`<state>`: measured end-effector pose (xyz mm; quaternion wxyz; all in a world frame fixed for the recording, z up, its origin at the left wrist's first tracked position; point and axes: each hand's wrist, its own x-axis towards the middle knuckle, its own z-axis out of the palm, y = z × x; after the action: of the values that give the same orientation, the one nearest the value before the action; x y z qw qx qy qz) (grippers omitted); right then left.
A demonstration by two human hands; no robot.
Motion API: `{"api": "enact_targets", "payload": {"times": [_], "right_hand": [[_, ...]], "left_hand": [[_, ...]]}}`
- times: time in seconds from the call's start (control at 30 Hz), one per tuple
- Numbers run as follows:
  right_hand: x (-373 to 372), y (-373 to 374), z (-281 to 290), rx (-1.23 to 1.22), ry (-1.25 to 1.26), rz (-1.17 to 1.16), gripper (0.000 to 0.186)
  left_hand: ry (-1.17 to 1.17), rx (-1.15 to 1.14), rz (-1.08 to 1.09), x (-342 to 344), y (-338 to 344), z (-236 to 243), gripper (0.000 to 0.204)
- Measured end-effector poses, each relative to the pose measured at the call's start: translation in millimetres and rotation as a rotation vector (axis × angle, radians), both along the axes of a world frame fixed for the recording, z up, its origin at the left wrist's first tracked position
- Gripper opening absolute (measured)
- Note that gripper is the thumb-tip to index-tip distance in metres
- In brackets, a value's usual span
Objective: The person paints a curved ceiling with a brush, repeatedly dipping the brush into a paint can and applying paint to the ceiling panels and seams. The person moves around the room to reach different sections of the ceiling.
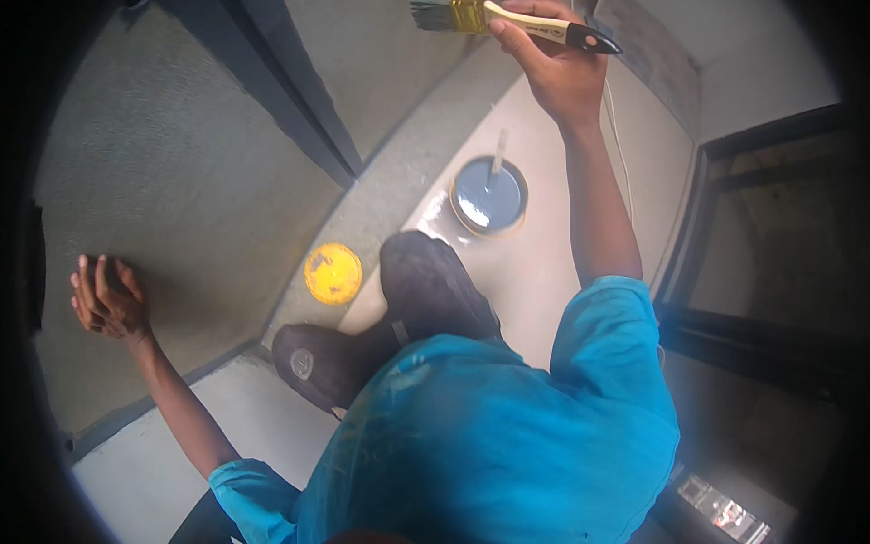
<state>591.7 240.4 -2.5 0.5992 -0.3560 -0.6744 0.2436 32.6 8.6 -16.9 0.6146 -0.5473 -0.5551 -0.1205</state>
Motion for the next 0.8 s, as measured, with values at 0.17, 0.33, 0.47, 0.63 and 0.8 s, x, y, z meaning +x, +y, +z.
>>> {"api": "enact_targets", "payload": {"times": [0.17, 0.33, 0.47, 0.63, 0.8], "right_hand": [[87, -46, -183, -0.477, -0.561, -0.368, 0.028], [92, -65, -290, -0.655, -0.604, -0.358, 0.027], [79, -61, -337, -0.630, -0.616, -0.345, 0.031], [77, -57, -361, -0.632, -0.653, -0.361, 0.036], [72, -61, -352, -0.637, -0.683, -0.352, 0.037]], "left_hand": [[0.153, 0.021, 0.259, -59, -16, -5, 0.036], [0.360, 0.012, 0.144, -76, -7, 6, 0.050], [0.347, -0.017, 0.027, -57, -1, 18, 0.053], [0.321, -0.024, -0.003, -58, 0, 17, 0.053], [0.300, -0.011, 0.037, -65, -4, 14, 0.048]]}}
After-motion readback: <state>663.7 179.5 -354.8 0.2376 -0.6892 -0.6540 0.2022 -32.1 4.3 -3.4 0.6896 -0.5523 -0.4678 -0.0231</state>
